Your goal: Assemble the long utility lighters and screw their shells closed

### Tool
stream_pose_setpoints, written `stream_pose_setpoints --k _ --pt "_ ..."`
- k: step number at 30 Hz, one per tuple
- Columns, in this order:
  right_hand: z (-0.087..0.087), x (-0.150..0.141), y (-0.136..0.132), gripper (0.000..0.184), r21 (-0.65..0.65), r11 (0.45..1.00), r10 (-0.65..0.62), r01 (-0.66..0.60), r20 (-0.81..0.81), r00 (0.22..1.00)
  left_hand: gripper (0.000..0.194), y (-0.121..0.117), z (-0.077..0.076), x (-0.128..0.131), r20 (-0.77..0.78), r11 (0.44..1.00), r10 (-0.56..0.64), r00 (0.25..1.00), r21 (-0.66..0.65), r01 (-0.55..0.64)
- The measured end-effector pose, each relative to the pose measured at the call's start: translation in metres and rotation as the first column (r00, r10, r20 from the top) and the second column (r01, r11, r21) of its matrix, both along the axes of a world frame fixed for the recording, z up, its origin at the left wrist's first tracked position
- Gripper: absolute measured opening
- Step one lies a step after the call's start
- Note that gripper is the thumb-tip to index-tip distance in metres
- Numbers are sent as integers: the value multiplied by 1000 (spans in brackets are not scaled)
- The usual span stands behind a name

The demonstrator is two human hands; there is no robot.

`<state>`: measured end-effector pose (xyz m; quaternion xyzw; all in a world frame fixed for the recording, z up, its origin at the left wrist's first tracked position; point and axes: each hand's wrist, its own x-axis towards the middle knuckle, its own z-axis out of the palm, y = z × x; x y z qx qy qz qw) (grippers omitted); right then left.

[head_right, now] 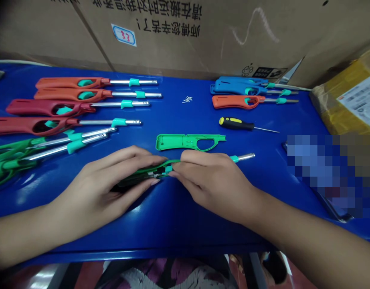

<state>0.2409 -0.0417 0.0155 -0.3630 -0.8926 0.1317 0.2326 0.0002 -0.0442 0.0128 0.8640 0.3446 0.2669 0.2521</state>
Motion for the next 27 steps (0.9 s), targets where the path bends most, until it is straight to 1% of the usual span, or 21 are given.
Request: stream_pose_setpoints --k 4,9,12,15,17,20,22,24,27 --pt "0 -1 0 24 -13 1000 4 -5 -17 1000 34 0 -1 0 10 1000 3 1000 -12 -3" --pt "1 -3 -3 20 -11 998 -65 65 -3 998 33 -1 -2 1 30 1000 10 1000 -29 -9" --pt "2 -5 -4 17 -10 994 -107 107 31 994 33 0 -2 2 38 999 13 999 -33 -12" --pt "3 -6 -2 14 44 985 -168 166 49 985 34 3 -1 3 22 1000 25 999 -7 -25" --pt "4 -5 2 13 64 980 -188 186 21 982 34 5 -1 2 15 999 29 999 13 -29" --pt "6 -2 11 14 11 979 -203 205 -92 975 34 9 -2 1 9 999 29 1000 16 -30" --pt "8 2 15 9 -38 979 -205 202 -131 970 34 11 -2 -1 -8 999 36 999 18 -36" --pt "10 7 18 5 -80 983 -172 164 -104 980 33 13 -2 -2 -28 998 47 999 34 -46" --pt "10 10 18 12 -121 988 -101 101 2 995 33 15 -3 -3 -55 996 51 997 73 -47"
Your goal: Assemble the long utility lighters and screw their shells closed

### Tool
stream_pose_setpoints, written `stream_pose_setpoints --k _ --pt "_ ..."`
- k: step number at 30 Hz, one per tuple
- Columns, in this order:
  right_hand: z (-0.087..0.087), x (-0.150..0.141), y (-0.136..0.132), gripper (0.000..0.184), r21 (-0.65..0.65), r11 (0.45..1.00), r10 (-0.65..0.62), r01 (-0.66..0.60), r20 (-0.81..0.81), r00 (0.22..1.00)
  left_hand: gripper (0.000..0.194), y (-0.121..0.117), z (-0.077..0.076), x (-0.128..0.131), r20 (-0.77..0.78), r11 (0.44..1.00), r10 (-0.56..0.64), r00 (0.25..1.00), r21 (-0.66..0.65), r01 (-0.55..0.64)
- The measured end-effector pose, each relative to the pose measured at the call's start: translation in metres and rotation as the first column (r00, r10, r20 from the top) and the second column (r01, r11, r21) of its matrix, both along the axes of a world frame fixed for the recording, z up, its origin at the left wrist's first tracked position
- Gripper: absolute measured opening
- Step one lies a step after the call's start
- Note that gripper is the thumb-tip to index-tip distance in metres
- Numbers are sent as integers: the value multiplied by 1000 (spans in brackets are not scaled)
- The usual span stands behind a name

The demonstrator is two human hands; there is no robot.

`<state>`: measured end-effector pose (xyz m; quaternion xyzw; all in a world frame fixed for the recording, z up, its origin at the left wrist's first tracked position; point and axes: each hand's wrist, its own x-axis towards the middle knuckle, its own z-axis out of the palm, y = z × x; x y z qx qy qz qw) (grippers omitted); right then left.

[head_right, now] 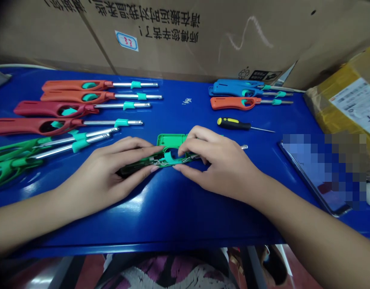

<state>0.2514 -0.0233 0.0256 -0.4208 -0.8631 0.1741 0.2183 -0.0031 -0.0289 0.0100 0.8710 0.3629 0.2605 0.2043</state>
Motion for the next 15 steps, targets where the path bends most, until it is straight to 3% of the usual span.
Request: stream_pose_setpoints --k 3,15 --pt "-2 0 0 6 7 999 31 -31 83 996 33 2 0 -1 -22 999 -16 1000 30 16" --pt "-2 2 1 8 30 1000 0 -3 97 995 35 5 -1 -3 -111 1000 3 994 21 -1"
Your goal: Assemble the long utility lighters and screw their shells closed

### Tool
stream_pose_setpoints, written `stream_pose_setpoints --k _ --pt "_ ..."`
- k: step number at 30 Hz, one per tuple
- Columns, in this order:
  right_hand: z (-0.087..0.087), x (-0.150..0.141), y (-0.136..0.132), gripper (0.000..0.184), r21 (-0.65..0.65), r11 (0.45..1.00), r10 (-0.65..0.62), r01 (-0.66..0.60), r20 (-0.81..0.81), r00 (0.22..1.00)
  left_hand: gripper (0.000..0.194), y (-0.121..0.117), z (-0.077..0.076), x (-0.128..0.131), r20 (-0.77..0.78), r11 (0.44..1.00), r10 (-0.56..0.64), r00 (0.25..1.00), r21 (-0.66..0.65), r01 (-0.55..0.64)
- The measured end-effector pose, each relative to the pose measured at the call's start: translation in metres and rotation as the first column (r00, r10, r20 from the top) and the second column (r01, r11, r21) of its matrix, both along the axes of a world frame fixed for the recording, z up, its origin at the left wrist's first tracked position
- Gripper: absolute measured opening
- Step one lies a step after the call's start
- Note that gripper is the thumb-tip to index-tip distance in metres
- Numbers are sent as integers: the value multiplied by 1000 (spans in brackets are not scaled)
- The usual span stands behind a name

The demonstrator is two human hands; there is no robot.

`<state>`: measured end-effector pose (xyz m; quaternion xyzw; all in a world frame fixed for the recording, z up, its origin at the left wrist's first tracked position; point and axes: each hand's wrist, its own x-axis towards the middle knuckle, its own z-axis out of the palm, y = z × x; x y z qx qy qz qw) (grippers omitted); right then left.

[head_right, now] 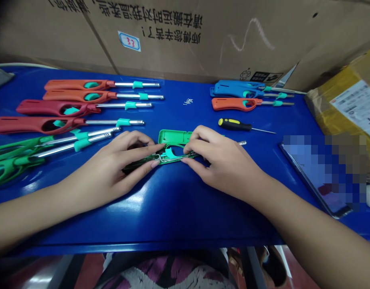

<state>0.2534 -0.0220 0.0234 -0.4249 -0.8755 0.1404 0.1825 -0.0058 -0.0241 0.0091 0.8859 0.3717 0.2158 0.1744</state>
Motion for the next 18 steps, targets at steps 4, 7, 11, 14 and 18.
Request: stream_pose_setpoints --k 4,7,11,14,18 --pt "2 2 0 9 4 999 32 -33 85 996 35 1 -1 -1 -5 1000 -14 1000 -1 14" --pt "1 0 0 9 7 1000 28 -28 69 997 36 1 -1 -1 -13 1000 -25 1000 -10 25" --pt "0 -1 -1 11 15 1000 23 -24 35 999 36 2 -1 0 -20 999 -30 999 -12 30" --pt "0 0 -2 11 8 1000 23 -23 36 999 36 2 -2 0 -31 999 -33 999 -6 33" --pt "0 0 -2 13 29 999 17 -18 54 998 38 2 -4 0 -52 999 -41 998 6 41"
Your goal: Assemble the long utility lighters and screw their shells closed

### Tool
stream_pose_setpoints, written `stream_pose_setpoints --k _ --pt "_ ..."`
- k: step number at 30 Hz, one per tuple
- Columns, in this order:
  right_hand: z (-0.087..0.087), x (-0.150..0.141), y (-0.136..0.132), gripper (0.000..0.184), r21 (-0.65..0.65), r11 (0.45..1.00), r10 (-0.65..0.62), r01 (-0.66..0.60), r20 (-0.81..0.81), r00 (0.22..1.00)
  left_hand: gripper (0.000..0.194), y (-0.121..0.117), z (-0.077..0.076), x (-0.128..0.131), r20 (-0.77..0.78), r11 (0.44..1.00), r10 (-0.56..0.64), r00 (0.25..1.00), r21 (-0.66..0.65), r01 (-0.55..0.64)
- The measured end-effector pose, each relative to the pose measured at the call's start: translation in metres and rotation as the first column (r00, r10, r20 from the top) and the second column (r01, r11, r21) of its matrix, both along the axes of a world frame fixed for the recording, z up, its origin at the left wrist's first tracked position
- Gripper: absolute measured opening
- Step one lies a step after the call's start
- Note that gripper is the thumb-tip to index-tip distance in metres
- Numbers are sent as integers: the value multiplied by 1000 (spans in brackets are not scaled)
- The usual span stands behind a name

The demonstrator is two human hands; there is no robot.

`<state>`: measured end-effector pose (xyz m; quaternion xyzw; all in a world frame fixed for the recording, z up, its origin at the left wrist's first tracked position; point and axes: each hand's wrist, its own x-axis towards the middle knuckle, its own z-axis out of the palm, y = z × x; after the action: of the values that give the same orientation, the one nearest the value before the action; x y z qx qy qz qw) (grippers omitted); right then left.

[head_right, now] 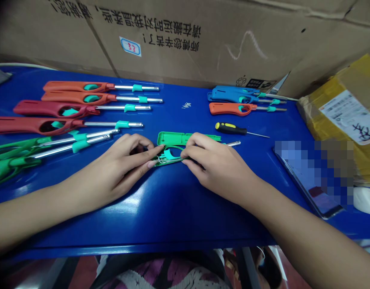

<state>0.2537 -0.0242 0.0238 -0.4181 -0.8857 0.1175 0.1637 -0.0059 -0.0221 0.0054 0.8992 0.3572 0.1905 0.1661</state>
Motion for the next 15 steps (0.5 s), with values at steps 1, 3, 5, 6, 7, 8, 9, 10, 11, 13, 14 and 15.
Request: stream_pose_setpoints --k 1,3,5,6,7,8,9,10,11,13,14,15 --pt "0 0 0 13 13 1000 5 -5 -8 1000 38 0 -1 0 -5 1000 -3 1000 6 3" --pt "-1 0 1 14 38 999 16 -15 -30 999 39 0 -2 0 -17 1000 -9 1000 15 9" --pt "-1 0 1 13 50 999 24 -22 -38 999 40 -1 -2 0 -24 1000 -10 1000 27 11" --pt "-1 0 2 13 50 999 24 -22 -34 999 41 -1 -1 0 -26 1000 -10 1000 30 10" --pt "-1 0 2 13 47 999 21 -20 -25 999 41 -1 -1 0 -28 999 -9 1000 31 9" --pt "0 0 2 12 40 999 16 -16 -11 1000 42 -1 0 0 -31 1000 -10 999 29 11" --pt "0 0 2 12 36 999 9 -9 3 1000 42 -1 1 -1 -33 999 -11 999 30 12" --pt "0 0 1 11 31 1000 0 0 18 1000 43 -1 2 -1 -34 999 -10 999 33 11" --pt "1 0 1 11 28 1000 -7 6 34 999 45 -1 3 -2 -33 999 -8 999 39 9" --pt "1 0 1 10 30 999 -15 13 68 998 47 -2 5 -4 -24 998 3 1000 59 -1" --pt "1 1 1 9 31 999 -17 15 87 996 46 -2 6 -5 -18 998 12 1000 66 -11" --pt "1 1 1 7 31 999 -18 14 105 994 43 -2 7 -5 -15 998 22 1000 65 -21"
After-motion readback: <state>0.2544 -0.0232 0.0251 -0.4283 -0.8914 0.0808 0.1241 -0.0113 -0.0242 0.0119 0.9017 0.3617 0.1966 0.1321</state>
